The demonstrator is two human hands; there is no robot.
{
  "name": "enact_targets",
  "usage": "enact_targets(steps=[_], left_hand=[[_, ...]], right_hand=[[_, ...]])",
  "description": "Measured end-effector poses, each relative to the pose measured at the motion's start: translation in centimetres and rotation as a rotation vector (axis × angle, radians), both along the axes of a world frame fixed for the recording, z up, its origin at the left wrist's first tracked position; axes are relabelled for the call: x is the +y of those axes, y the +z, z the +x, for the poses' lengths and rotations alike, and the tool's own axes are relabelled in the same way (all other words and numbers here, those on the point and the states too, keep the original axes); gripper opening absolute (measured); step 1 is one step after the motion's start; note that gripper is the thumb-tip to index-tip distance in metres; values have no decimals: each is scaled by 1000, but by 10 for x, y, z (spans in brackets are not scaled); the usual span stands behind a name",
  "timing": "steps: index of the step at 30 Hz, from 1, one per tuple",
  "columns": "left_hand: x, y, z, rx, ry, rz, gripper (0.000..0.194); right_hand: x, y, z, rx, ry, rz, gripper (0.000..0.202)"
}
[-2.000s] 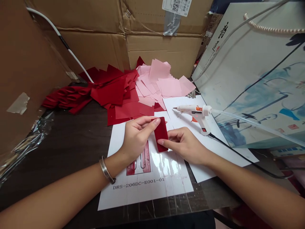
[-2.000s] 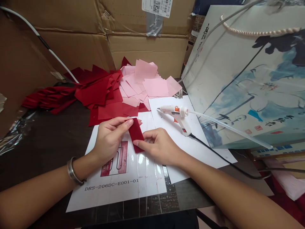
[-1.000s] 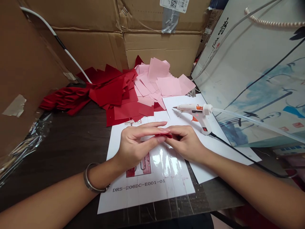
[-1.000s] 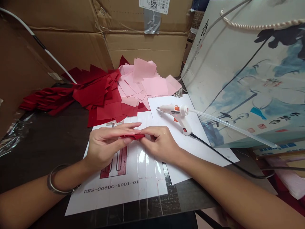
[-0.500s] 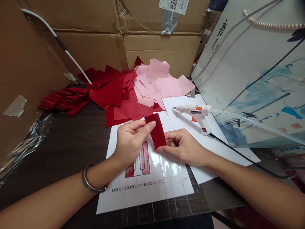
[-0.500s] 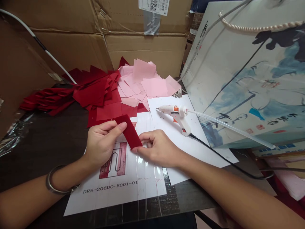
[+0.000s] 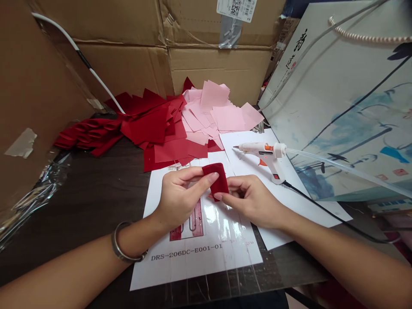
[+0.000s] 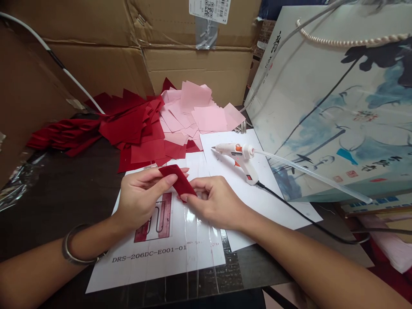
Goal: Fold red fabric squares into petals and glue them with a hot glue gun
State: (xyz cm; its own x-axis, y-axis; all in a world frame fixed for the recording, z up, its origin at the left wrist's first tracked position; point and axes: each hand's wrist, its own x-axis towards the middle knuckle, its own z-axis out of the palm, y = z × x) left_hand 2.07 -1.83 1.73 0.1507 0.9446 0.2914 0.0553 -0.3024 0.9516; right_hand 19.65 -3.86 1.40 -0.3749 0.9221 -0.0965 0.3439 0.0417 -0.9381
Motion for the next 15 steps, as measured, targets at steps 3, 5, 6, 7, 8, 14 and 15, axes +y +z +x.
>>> enact_targets(steps=[3,5,6,7,8,14,15], left_hand=[[-2,-1,0,-6,-9,62,6],[-4,-2,0,30,-25,146,11],[-5,-2,1,52,-36,200,14],[-6,-2,1,69,-45,256,17],[-7,-2,1,80,-56,307,19],[-4,-4,1,102,-98,427,22],[-3,-4,1,98,-98,435,22]], right_hand=[[0,8,3,-95,-140,418,34],[-2,13,4,-105,-236,809,30],[-3,16,5,-104,-261,978,27],[-5,18,5,-108,-274,1106,27],[-7,20,5,-118,-284,1196,29],[-19,22,10,-292,-253,1274,33],[-20,21,11,-316,-251,1265,33]])
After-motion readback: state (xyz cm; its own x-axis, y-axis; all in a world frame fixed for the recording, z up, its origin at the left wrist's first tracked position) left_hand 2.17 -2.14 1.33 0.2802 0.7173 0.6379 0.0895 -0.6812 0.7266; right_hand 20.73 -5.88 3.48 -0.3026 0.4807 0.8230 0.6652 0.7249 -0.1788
